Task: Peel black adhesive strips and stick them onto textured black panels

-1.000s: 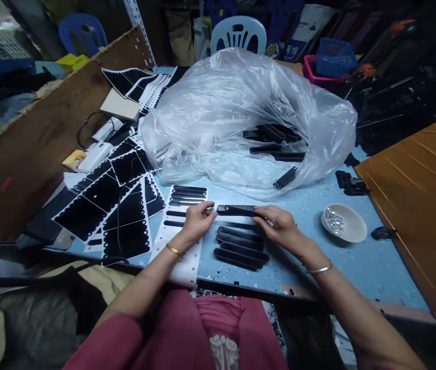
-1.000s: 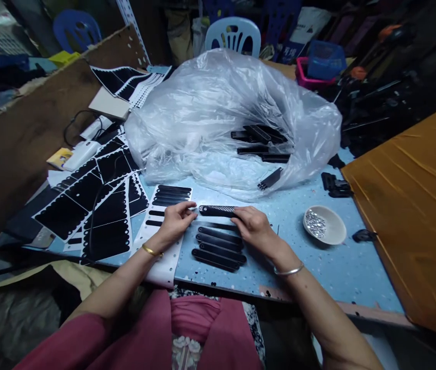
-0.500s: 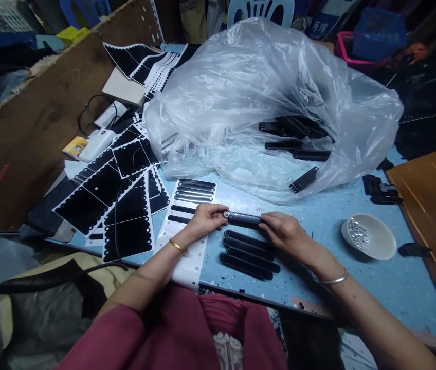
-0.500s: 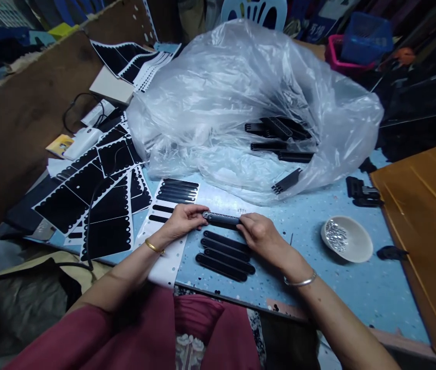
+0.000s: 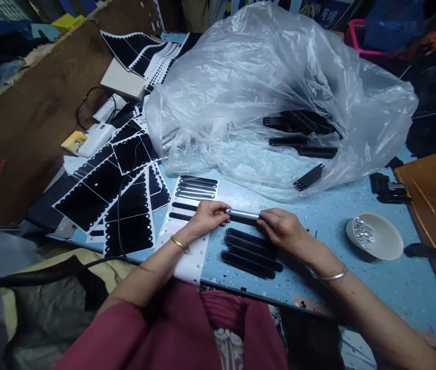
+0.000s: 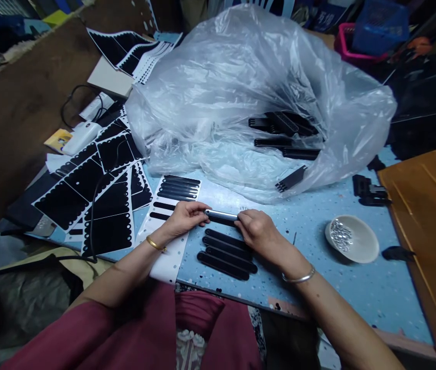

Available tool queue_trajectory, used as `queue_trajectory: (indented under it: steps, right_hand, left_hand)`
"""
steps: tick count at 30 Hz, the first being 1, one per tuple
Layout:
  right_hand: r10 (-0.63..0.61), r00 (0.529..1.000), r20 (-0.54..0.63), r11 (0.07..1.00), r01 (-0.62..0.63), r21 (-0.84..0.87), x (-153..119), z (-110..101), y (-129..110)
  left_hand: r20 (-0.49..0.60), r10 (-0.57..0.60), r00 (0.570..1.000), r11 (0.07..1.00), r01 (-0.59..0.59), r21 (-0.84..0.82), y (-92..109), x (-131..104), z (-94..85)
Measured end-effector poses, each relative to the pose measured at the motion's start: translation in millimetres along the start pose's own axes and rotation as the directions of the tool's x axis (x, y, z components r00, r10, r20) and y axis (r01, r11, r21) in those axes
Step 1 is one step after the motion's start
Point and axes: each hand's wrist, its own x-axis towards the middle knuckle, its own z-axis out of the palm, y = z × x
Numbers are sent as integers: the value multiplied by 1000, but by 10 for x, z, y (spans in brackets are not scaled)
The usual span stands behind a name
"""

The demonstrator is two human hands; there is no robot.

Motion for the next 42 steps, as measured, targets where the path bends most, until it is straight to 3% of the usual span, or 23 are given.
queue_trajectory:
  steps: [42]
  right_hand:
    - [-26,997,67,999,29,-43,33,-29,6]
  left_hand:
    - [8,13,1000,1000,-13,15,49,0,2]
